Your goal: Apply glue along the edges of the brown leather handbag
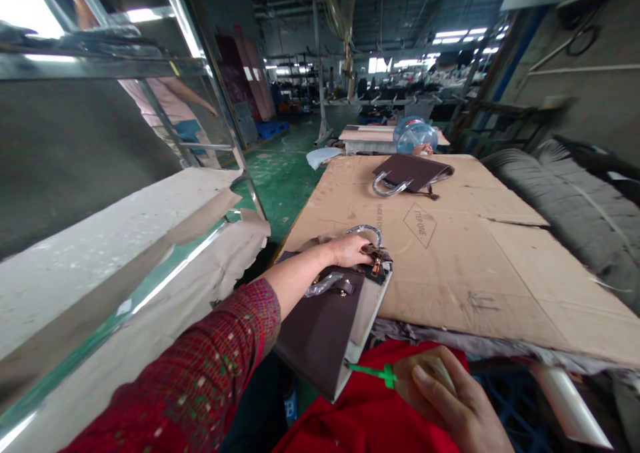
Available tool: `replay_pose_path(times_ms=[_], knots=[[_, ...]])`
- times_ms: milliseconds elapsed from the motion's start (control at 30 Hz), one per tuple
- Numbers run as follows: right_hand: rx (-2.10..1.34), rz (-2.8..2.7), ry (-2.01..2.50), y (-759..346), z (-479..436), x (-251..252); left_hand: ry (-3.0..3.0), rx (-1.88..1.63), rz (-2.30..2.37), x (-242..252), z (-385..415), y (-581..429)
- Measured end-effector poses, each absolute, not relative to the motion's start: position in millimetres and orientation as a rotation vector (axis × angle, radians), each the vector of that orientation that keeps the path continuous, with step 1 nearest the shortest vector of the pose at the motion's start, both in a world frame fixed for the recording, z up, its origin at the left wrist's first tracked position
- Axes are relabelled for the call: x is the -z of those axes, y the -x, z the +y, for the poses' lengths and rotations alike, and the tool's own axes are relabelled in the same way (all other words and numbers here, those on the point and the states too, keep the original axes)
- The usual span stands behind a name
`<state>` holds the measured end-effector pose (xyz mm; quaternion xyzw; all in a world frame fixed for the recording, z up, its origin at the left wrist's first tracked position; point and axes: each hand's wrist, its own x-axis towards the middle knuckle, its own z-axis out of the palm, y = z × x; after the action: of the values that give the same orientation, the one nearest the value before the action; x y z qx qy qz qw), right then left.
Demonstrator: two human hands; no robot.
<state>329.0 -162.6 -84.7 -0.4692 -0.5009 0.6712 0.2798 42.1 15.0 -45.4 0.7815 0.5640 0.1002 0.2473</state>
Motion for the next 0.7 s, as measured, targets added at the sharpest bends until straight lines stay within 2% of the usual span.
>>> replay_pose_path(times_ms=[267, 533, 700], knots=[[-1.645, -1.541, 1.354, -338, -160, 84, -2.104, -0.291, 1.520, 41, 12, -43], [-1.639, -1.424, 1.344, -339, -166, 86, -2.097, -0.310, 1.513, 44, 14, -42], [-1.664, -1.573, 1.307, -333, -170, 83, -2.082, -0.332, 1.507, 45, 13, -43]])
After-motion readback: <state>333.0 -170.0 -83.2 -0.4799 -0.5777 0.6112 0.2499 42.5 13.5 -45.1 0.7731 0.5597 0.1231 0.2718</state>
